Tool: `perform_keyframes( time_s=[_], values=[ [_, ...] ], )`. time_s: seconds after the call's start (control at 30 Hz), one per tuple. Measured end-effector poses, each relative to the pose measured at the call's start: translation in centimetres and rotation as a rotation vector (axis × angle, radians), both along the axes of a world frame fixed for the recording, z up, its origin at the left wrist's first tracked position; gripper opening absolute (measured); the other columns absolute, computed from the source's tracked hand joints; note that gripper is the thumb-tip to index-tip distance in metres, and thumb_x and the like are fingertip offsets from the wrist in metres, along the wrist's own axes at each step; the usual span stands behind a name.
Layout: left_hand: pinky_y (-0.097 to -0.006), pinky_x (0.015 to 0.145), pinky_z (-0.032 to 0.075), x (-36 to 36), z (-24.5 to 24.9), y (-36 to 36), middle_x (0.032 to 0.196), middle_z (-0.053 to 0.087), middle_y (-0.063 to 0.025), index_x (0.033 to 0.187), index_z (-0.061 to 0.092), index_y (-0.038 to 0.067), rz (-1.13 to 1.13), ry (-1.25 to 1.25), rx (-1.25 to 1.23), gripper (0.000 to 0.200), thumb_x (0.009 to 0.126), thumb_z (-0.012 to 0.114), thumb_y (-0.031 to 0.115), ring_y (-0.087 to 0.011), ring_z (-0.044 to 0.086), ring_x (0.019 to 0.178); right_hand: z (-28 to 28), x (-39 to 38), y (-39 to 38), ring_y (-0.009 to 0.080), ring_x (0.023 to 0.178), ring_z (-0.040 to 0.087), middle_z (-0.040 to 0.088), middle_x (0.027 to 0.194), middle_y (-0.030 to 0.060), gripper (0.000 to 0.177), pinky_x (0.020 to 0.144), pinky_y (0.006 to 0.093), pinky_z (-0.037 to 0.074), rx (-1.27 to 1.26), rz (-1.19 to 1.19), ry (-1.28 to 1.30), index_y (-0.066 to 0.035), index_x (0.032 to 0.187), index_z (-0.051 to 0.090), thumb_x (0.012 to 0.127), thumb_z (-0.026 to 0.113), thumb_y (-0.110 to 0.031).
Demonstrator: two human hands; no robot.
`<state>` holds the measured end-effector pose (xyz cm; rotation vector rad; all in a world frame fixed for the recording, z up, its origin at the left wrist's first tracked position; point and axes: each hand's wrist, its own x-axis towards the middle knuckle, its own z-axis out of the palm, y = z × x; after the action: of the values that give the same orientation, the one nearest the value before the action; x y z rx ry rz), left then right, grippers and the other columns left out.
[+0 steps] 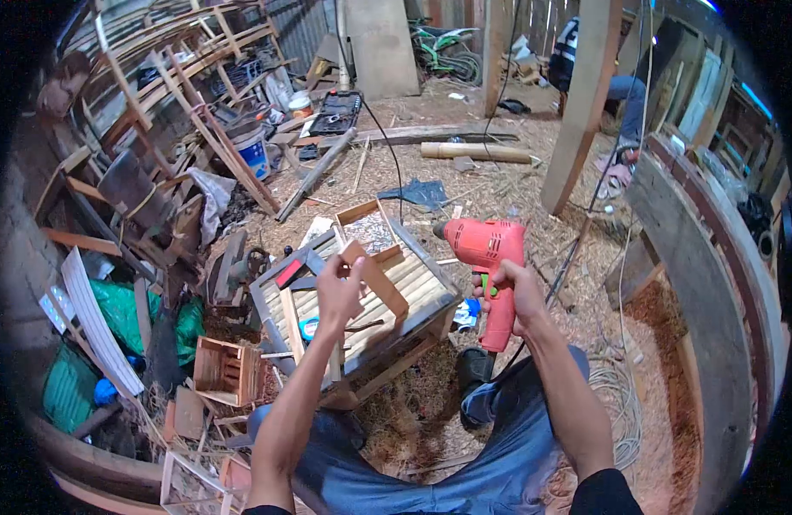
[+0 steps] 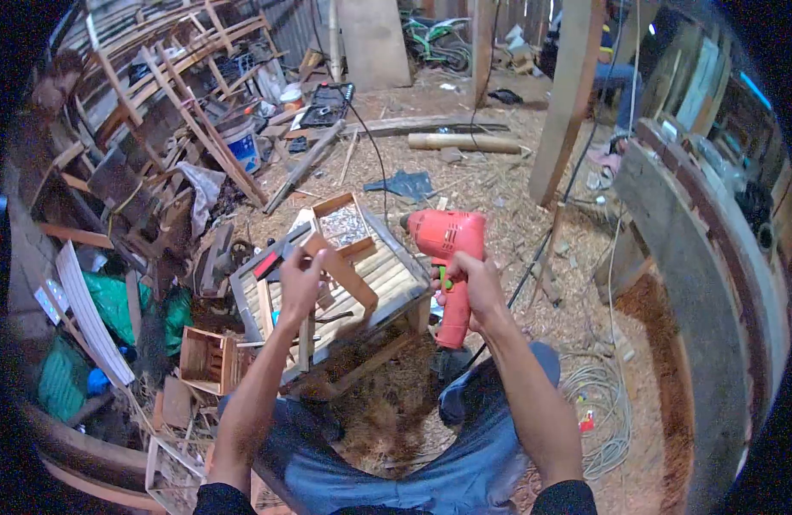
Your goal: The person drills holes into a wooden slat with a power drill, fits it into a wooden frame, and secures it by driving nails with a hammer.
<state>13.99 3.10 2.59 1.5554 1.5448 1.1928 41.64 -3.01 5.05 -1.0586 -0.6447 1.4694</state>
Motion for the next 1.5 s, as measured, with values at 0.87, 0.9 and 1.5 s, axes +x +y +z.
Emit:
perform_keyframes(
  time_s=[0.87,0.9,1.5],
  values=[
    [-0.0263,0.052,0.046,-2.8,-4.5,1.5,0.079,0.059,-0.0080,0.111,0.044,-0.002,-0.237,-0.131,-0.265,0.029,0.092,0.058,0.016,-0.0118,0.056,0.059,0.9,-1.2,-2.4,0.0163,0.055,0.057,0.061,0.076,0.0132,0.038,0.043,0.0298,0.050,0.055,0.245,-0.107,0.006,0.103,0.053,0.068,0.048,-0.009],
    [-0.0275,0.051,0.047,-2.5,-3.5,1.0,0.078,0.058,-0.0087,0.110,0.042,-0.001,-0.283,-0.155,-0.297,0.029,0.095,0.054,0.021,-0.0128,0.055,0.057,1.1,-1.4,-2.5,0.0172,0.056,0.058,0.060,0.077,0.0137,0.042,0.043,0.0302,0.050,0.037,0.262,-0.130,0.006,0.106,0.052,0.067,0.048,-0.010],
    [-0.0503,0.071,0.047,-3.1,-6.7,2.3,0.084,0.062,-0.0311,0.110,0.038,-0.005,-0.182,0.195,-0.080,0.041,0.095,0.048,0.032,-0.0479,0.061,0.084,0.0,-2.3,-2.6,0.0172,0.063,0.058,0.061,0.080,0.0133,0.044,0.045,0.0290,0.051,-0.049,0.349,-0.082,0.004,0.111,0.051,0.069,0.047,-0.007]
  ],
)
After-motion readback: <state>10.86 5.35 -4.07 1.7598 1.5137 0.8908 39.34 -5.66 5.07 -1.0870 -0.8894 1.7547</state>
